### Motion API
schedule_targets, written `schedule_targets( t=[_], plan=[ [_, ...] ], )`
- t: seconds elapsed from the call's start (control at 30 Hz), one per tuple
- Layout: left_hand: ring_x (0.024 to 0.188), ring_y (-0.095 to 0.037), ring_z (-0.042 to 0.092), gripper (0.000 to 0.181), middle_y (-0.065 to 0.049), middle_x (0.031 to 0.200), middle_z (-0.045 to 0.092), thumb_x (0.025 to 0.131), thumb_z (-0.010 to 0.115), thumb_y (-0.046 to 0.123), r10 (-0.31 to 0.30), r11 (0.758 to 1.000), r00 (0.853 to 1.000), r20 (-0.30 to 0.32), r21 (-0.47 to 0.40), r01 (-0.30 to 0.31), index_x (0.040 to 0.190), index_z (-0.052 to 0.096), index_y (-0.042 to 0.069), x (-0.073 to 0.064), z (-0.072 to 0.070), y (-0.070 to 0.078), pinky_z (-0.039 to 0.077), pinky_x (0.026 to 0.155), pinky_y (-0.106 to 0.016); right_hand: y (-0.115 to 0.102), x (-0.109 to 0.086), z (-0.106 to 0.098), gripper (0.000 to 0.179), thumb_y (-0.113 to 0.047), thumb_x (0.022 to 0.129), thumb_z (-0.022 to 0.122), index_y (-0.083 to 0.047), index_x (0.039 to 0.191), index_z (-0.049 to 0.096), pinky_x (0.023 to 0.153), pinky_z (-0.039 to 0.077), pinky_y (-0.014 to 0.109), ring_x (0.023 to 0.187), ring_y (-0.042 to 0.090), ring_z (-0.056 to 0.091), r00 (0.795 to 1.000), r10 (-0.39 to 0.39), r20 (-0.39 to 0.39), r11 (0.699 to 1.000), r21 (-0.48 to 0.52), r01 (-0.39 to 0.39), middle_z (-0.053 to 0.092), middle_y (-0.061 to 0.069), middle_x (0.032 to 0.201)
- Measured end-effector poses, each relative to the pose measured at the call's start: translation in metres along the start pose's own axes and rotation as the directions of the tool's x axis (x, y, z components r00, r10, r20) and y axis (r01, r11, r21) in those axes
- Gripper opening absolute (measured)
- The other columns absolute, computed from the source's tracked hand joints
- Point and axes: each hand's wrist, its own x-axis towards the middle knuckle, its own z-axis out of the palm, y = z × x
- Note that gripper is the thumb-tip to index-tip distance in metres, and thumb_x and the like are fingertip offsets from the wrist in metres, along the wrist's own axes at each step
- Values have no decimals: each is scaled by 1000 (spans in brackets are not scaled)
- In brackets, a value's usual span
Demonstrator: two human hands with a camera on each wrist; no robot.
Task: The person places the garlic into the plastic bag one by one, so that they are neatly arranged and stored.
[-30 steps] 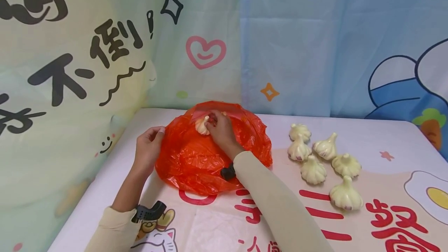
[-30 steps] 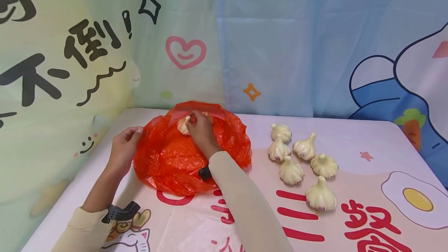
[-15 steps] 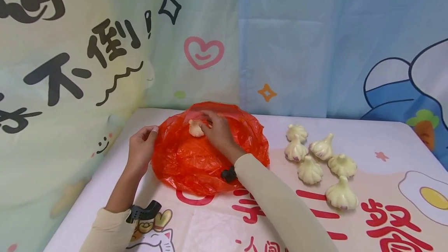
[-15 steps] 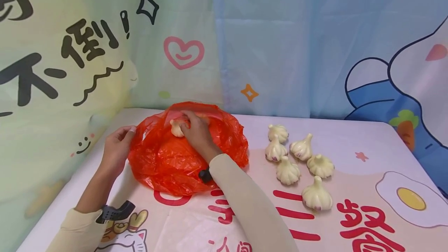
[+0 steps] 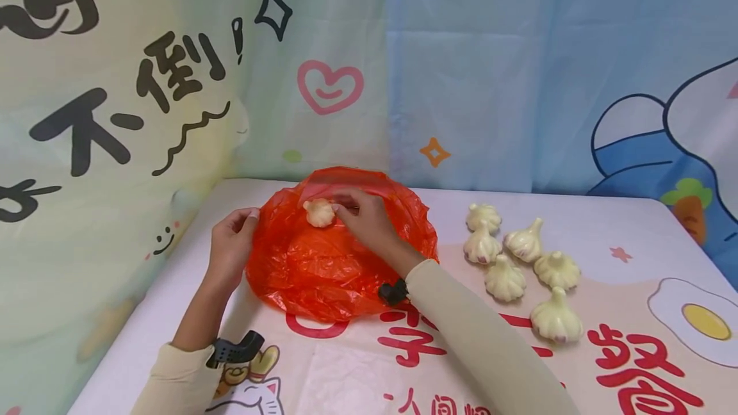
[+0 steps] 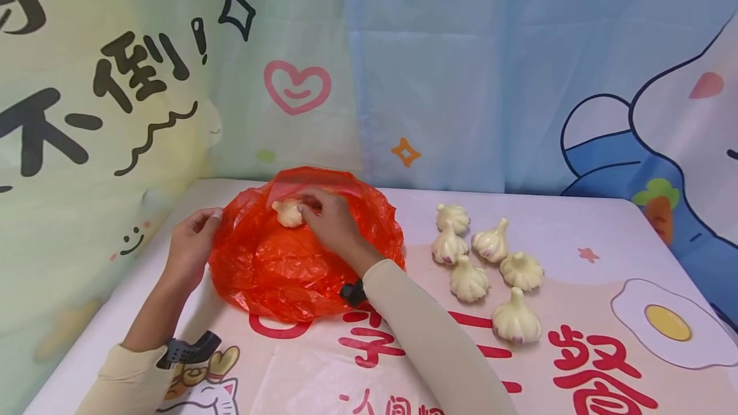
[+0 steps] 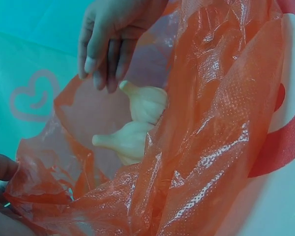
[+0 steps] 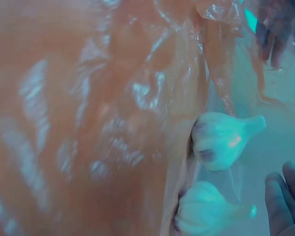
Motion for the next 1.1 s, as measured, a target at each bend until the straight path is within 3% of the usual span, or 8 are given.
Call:
schedule_targets(
  t=[0.4, 0.77, 0.97, 1.1],
  plan=[
    [103, -23, 52, 41, -12, 120, 56, 104, 44, 36, 6, 1000, 1000, 17, -11, -6, 128, 58, 6, 0, 5, 3, 49, 84, -18, -14, -18, -36, 25, -11, 93, 66, -4, 117, 68, 87, 52, 29, 99, 16, 66, 995, -4, 100, 995, -98, 14, 69, 4, 110],
    [101, -23, 51, 41, -13, 118, 55, 104, 44, 35, 23, 1000, 1000, 1, -11, -23, 127, 58, 4, 0, 4, 5, 49, 83, -17, -40, -56, -71, 24, -12, 91, 69, -8, 115, 69, 82, 54, 30, 95, 14, 67, 989, -26, 148, 993, -110, 43, 70, 0, 106],
    [98, -23, 52, 40, -13, 116, 56, 104, 44, 34, 26, 1000, 1000, -17, -8, -26, 126, 59, 3, -1, 2, 6, 49, 80, -16, -47, -78, -97, 25, -8, 90, 69, -5, 115, 68, 80, 55, 31, 93, 14, 68, 984, -84, 157, 986, -131, 105, 71, 3, 105],
    [99, -23, 51, 40, -13, 117, 55, 104, 44, 33, 22, 1000, 1000, -15, -5, -22, 127, 58, 3, -2, -1, 7, 48, 81, -16, -50, -90, -121, 27, -4, 89, 70, -4, 115, 69, 79, 55, 28, 93, 13, 68, 983, -146, 110, 973, -166, 163, 71, 4, 106]
  ],
)
